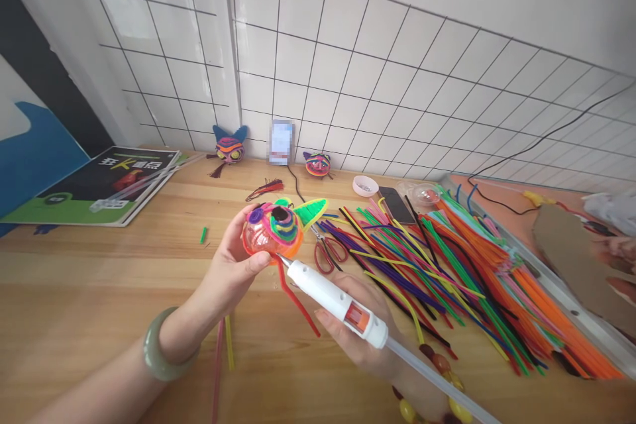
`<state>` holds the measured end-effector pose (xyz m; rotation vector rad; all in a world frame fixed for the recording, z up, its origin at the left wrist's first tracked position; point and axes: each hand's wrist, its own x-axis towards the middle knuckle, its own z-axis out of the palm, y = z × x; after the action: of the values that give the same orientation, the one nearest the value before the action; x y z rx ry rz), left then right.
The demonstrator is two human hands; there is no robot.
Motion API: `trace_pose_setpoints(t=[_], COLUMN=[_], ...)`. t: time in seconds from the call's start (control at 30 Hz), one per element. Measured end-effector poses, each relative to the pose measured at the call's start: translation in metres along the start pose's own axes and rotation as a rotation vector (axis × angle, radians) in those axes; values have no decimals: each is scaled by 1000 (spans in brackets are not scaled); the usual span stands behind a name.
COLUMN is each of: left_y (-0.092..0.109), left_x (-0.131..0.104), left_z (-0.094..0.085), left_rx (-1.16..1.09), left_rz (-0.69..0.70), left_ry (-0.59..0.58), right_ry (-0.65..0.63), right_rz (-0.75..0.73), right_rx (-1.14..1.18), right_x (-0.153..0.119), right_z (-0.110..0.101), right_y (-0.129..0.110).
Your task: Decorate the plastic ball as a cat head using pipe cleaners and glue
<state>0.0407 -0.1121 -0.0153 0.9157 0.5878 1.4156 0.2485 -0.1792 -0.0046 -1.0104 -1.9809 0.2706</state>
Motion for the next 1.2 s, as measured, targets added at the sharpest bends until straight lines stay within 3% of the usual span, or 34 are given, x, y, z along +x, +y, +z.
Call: trace_pose_setpoints(t=[0.43, 0.6, 0.87, 1.0, 1.13, 1.2], left_y=[-1, 0, 0, 1, 1, 1], left_x=[0, 0, 0, 0, 0, 0], left_z=[-1, -1, 0, 0, 0, 1], left_rx=[-10, -6, -4, -3, -3, -2], left_rz=[5, -3, -1, 2, -1, -1], left_ry=[-8, -3, 3, -1, 3, 6], right_ry=[41, 19, 27, 48, -14, 13], right_rz=[-78, -5, -27, -89, -6, -20], right_rx=[25, 52, 3, -8, -5, -6], right_x=[-1, -2, 0, 3, 4, 3], right_z=[3, 3, 3, 1, -2, -1], right_y=[6, 7, 4, 1, -1, 0])
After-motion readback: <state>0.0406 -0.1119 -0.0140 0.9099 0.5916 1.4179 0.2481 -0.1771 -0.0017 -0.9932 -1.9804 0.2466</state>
